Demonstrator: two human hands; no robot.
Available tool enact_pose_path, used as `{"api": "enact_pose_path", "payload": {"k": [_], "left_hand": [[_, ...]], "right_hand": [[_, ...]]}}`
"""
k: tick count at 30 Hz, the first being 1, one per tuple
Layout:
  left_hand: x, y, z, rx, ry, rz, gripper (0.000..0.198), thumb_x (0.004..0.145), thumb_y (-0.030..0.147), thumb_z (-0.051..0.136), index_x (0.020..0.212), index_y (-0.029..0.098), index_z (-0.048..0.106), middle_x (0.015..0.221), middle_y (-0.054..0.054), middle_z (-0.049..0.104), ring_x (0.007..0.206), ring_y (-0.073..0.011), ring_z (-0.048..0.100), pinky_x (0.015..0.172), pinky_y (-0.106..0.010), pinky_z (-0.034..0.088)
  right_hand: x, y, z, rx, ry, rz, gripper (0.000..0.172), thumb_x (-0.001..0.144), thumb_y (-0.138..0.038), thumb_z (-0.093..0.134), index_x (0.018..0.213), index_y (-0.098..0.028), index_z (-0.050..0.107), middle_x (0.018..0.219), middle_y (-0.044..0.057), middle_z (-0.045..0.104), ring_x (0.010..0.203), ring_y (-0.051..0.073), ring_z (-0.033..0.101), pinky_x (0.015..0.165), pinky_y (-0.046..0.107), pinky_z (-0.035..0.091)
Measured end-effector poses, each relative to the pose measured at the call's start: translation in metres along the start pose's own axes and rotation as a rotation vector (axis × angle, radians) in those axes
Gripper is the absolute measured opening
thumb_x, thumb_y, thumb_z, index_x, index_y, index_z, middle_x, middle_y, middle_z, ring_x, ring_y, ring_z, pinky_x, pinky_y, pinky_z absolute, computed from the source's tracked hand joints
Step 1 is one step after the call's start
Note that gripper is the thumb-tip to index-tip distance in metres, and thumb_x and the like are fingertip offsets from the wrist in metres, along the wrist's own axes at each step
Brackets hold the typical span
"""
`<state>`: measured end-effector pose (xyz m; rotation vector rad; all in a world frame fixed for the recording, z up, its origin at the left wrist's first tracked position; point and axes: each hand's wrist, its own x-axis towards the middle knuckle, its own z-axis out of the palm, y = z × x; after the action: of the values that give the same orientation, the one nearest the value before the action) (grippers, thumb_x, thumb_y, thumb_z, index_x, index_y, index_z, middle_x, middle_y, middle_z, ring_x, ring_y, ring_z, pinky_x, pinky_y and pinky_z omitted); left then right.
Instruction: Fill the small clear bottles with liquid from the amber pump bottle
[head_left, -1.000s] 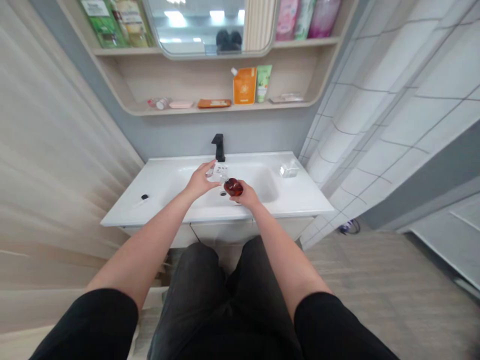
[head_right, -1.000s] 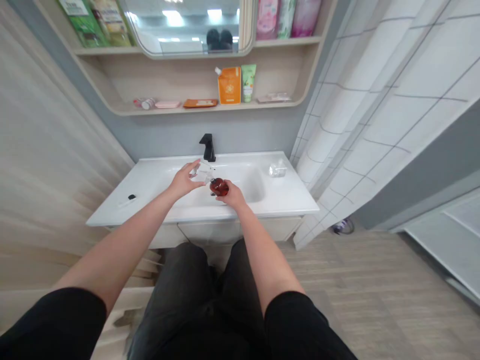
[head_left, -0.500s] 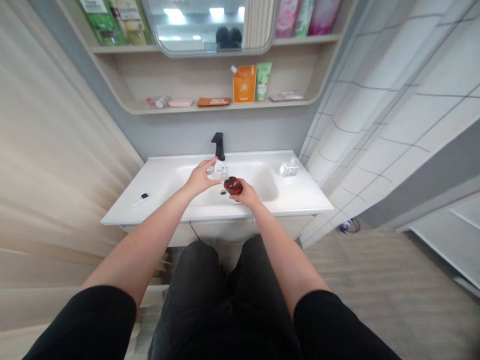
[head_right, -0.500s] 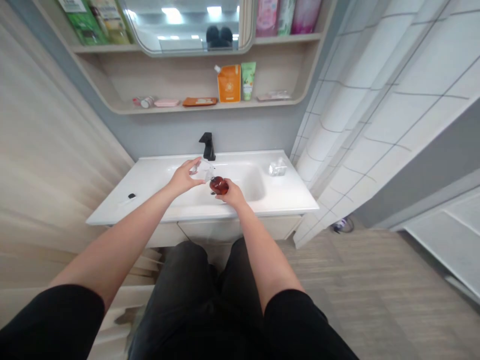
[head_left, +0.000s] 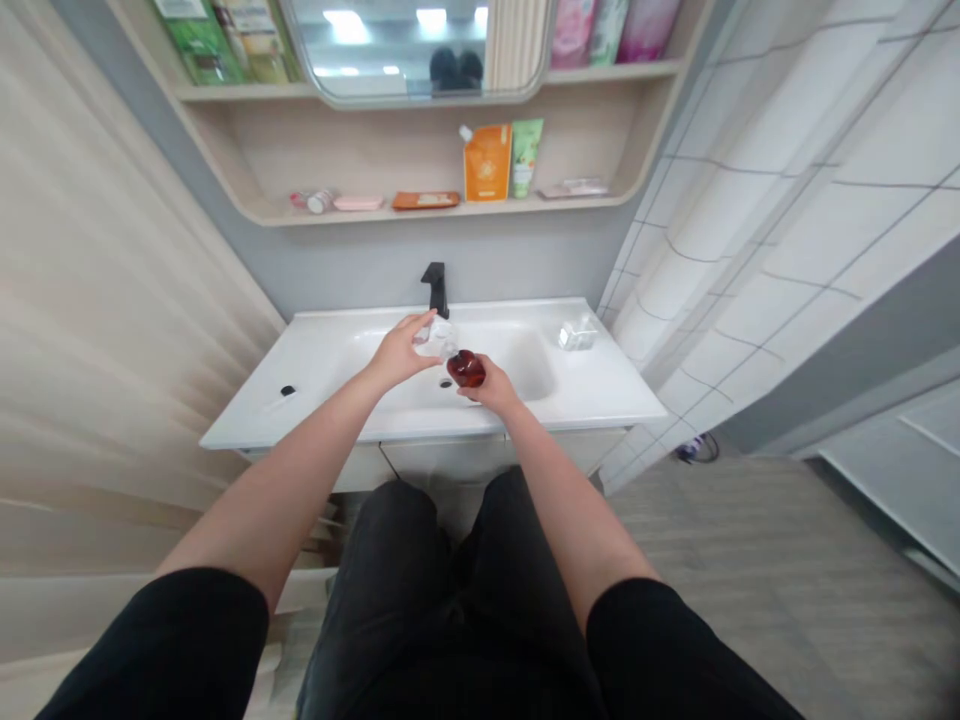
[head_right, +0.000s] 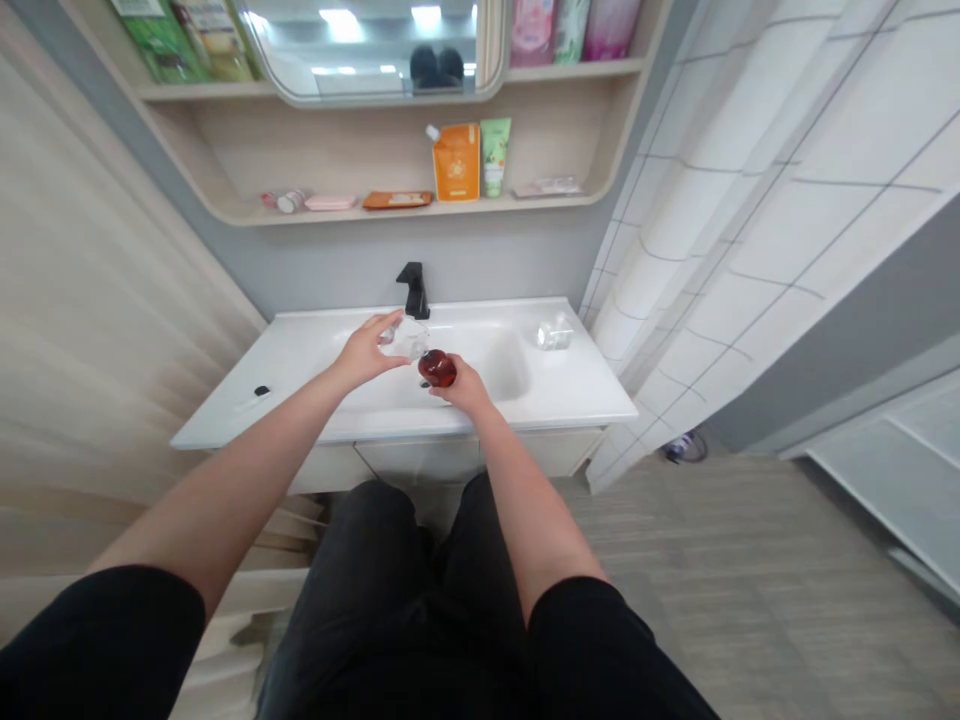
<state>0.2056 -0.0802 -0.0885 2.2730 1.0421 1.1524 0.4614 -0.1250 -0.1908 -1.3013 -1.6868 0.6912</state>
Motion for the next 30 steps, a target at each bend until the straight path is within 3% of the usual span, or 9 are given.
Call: {"api": "enact_pose_path", "payload": {"k": [13,30], "left_hand": [[0.014,0.009,-0.011,0.063,-0.104,0.051,0.105,0.067,0.032,0.104,0.163,0.026,0.062,0.149,-0.011,0.066,0.135,-0.032,0.066,0.115,-0.046,0.062],[0.045,0.041,-0.02,0.29,-0.219,0.118,0.103,0.07,0.042,0.099,0.164,0.026,0.06,0.153,-0.012,0.066,0.136,-0.0327,0.066,0.122,-0.046,0.053]], "right_hand": [[-0.001,0.001,0.0,0.021,0.008,-0.021,0.088,0.07,-0.036,0.099,0.148,-0.022,0.061,0.136,0.01,0.079,0.118,0.031,0.076,0.109,0.045,0.059],[0.0,0.001,0.001,0.169,0.057,-0.056,0.087,0.069,-0.043,0.099,0.145,-0.022,0.062,0.13,0.01,0.08,0.114,0.032,0.078,0.106,0.047,0.062]]}}
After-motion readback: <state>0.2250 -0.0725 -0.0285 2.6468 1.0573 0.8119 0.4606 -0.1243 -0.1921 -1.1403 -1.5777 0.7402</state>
